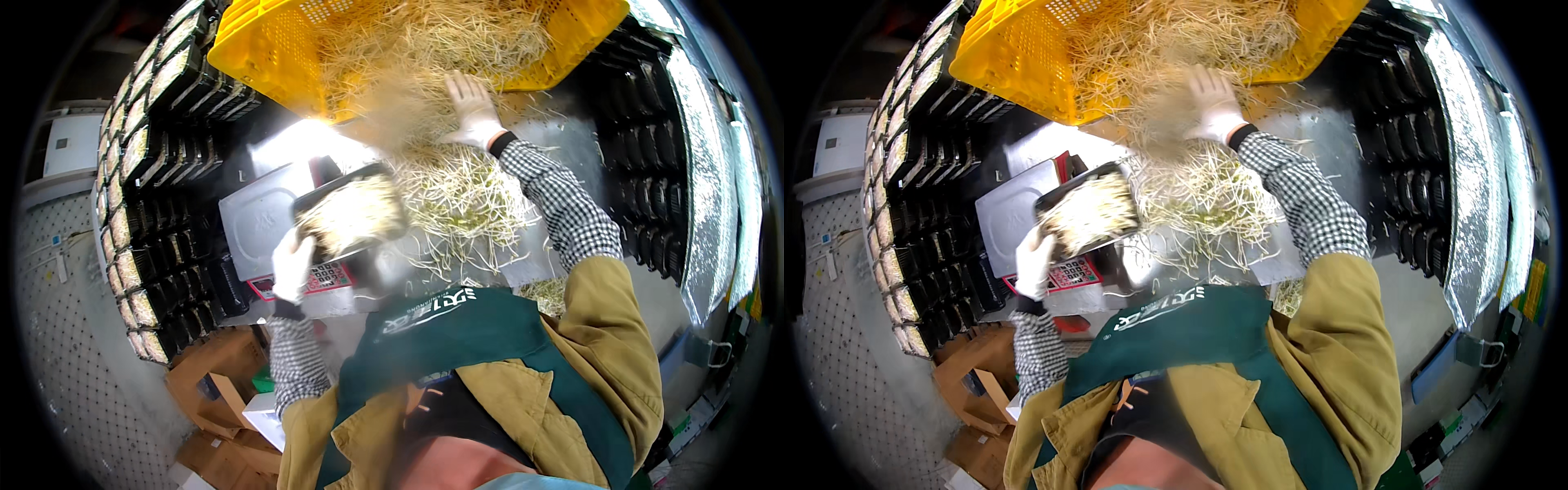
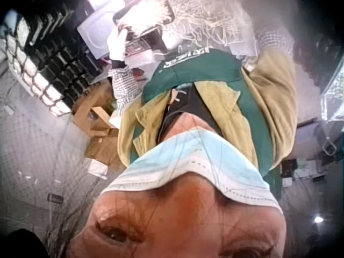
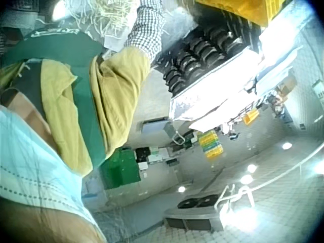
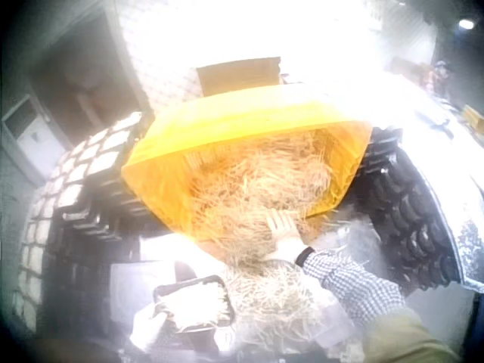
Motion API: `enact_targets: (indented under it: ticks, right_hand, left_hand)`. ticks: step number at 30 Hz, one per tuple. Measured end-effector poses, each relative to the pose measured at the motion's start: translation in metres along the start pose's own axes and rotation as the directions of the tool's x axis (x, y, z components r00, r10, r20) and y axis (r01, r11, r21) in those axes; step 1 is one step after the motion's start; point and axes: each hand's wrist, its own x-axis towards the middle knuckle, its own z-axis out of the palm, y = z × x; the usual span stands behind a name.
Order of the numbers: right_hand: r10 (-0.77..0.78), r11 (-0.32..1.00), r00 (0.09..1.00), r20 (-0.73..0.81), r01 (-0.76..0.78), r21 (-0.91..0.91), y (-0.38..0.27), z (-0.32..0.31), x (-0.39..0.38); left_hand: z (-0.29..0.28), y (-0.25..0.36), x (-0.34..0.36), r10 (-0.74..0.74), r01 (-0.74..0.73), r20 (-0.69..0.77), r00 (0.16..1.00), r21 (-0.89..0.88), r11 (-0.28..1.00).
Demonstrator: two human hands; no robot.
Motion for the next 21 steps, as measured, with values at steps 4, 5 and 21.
enact_targets:
  ticks: [4, 5, 21]
  right_hand:
    - [-0.04, 0.99, 0.996, 0.078, 0.05, -0.135, -0.024, -0.001, 0.036]
    - [-0.056, 0.987, 0.998, 0.038, 0.061, -0.148, -0.024, 0.004, 0.041]
    - [-0.325, 0.931, 0.915, 0.238, 0.354, -0.088, -0.009, 0.018, 0.024]
  left_hand:
    - [-0.098, -0.024, -0.005, -0.068, 0.06, -0.122, 0.99, -0.061, 0.996]
    - [-0.113, -0.032, -0.005, -0.077, 0.076, -0.148, 0.986, -0.013, 0.997]
    - [0.226, 0.042, 0.169, 0.313, -0.418, 0.318, 0.895, 0.843, 0.339]
